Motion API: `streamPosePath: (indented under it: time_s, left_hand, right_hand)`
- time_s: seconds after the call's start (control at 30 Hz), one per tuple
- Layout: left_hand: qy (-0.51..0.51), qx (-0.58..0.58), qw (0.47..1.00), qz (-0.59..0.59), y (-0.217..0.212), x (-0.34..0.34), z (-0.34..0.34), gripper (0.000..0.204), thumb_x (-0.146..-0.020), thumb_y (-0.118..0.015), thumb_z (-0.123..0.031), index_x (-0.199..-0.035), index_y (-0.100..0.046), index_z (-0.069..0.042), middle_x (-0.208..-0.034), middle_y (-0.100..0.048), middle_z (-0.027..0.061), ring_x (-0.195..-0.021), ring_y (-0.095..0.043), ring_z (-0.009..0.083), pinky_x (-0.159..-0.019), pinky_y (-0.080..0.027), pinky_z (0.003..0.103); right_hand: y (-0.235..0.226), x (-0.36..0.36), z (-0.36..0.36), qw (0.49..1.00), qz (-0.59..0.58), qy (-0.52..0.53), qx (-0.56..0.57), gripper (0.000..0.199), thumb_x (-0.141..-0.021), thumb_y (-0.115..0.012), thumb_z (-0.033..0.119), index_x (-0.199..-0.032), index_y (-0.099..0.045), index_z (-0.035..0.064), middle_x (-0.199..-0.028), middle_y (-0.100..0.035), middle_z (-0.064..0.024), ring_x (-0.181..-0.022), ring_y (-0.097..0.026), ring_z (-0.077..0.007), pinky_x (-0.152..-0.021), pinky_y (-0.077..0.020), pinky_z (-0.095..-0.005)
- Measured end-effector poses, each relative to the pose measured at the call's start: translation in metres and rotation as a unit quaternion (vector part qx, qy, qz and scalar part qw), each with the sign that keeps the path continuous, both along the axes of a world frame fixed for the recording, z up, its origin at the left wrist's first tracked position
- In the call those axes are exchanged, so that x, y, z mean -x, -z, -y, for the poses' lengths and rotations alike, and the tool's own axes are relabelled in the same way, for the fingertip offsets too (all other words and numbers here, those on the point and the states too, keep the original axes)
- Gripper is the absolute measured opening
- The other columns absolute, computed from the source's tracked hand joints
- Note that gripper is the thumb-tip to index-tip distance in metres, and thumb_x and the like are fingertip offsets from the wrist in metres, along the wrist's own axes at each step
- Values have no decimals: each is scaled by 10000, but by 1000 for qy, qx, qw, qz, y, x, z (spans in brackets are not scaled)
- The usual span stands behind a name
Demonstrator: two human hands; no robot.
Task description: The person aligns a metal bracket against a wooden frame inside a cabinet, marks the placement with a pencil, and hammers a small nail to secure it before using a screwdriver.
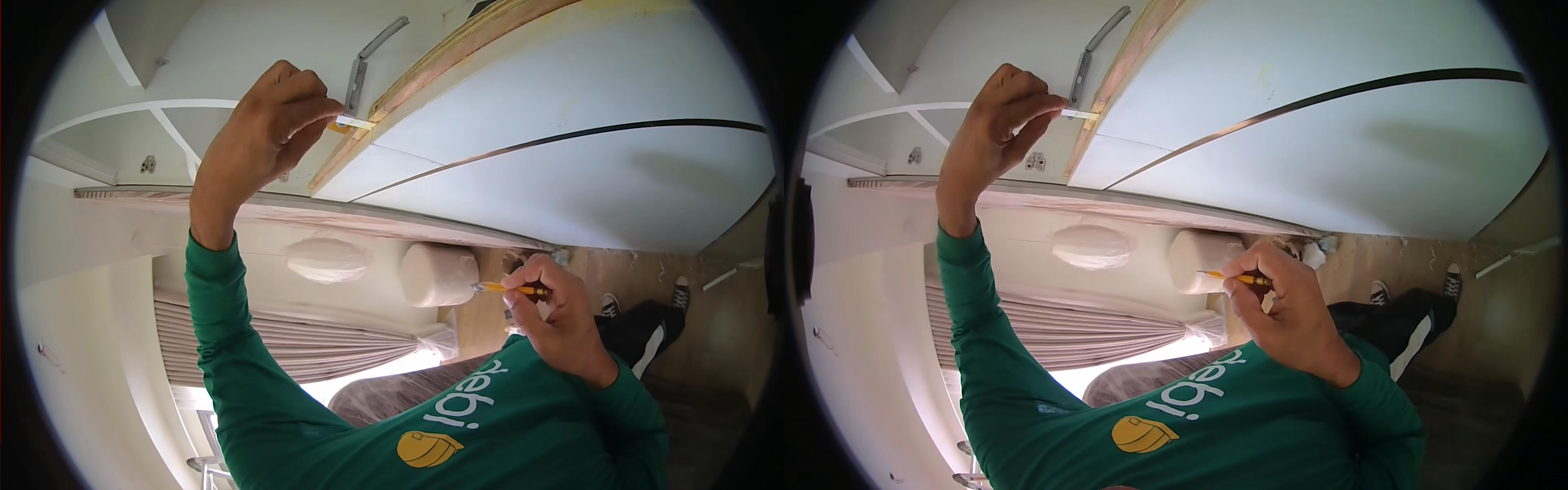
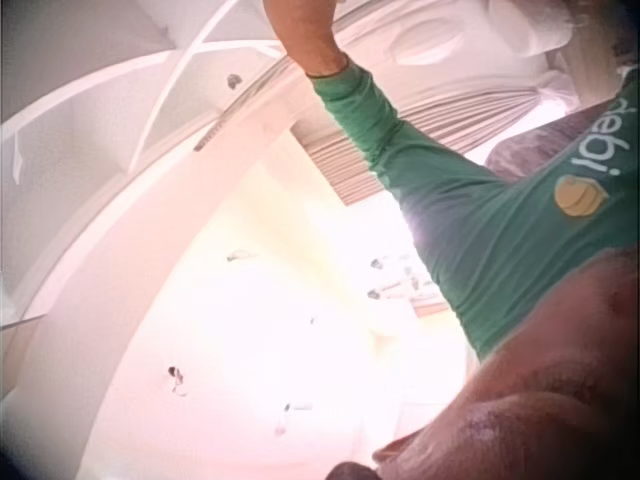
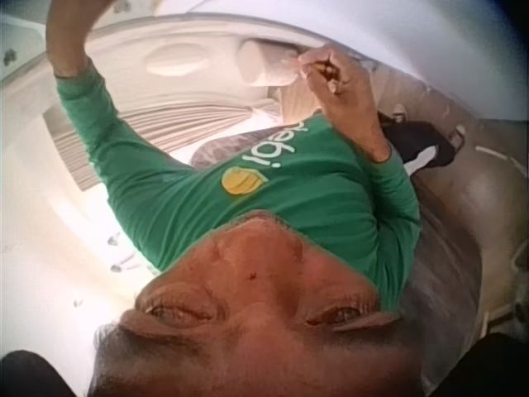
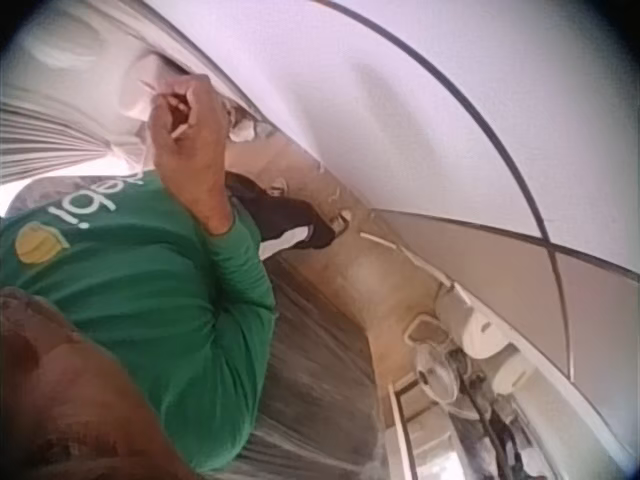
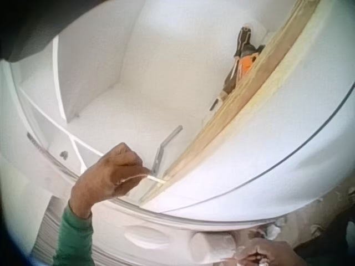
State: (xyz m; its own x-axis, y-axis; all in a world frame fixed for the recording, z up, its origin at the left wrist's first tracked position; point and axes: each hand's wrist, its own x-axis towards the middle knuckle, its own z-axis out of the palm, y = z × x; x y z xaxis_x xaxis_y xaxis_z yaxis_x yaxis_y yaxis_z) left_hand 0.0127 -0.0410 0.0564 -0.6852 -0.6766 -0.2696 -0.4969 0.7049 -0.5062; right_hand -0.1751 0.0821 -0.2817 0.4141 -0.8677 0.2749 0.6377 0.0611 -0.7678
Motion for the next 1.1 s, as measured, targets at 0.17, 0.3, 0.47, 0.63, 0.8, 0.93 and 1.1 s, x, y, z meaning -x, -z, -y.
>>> streamPosePath:
  time_s: [0.17,0.3,0.47,0.63,0.8,0.93,1.1]
  left_hand:
    - [13,-11,1000,9,-3,-3,1,207,-830,-782,64,-1015,-744,-20,-897,-608,49,-830,-537,241,-682,-460,387]
    - [0,-9,1000,11,-2,-2,1,192,-847,-743,68,-1021,-728,-9,-914,-593,70,-838,-538,255,-686,-478,392]
    - [-20,-19,999,22,-5,0,2,173,-871,-707,65,-1031,-726,2,-931,-606,89,-885,-580,270,-728,-525,386]
    - [-42,-17,999,24,-6,-2,4,148,-888,-743,14,-1036,-747,7,-961,-641,85,-919,-600,267,-767,-546,380]
    - [-20,-4,999,38,-6,-2,4,140,-892,-770,-26,-1030,-770,-3,-969,-655,77,-914,-594,259,-778,-544,391]
    - [-15,1,999,36,-4,-4,3,142,-896,-765,-25,-1037,-773,-8,-956,-655,78,-900,-589,259,-772,-534,393]
    - [-3,-10,1000,21,-8,-1,3,130,-919,-735,-13,-1046,-762,3,-921,-647,86,-853,-588,262,-750,-521,400]
  right_hand:
    - [-1,-6,-10,999,-16,32,-4,99,-977,-653,-33,-1069,-620,-12,-918,-629,-62,-766,-569,-81,-695,-486,-254]
    - [-7,-1,-8,998,-26,57,-9,96,-978,-651,-34,-1066,-620,-9,-938,-654,-64,-774,-578,-77,-706,-490,-252]
    - [-7,-2,-14,994,-25,106,31,94,-982,-648,-31,-1069,-618,-10,-939,-657,-64,-781,-583,-71,-708,-486,-244]
    - [-9,-1,-21,992,-21,121,25,88,-982,-643,-31,-1063,-615,-11,-916,-640,-57,-773,-577,-70,-697,-480,-248]
    - [-14,1,-21,990,-29,135,32,79,-982,-633,-41,-1055,-618,-14,-901,-632,-55,-760,-573,-73,-691,-476,-246]
    - [-13,1,-22,989,-25,143,39,76,-983,-629,-47,-1051,-621,-15,-891,-629,-56,-752,-565,-73,-685,-469,-245]
    - [-15,1,-21,989,-30,137,41,80,-982,-633,-46,-1054,-621,-12,-887,-628,-56,-750,-560,-75,-684,-466,-249]
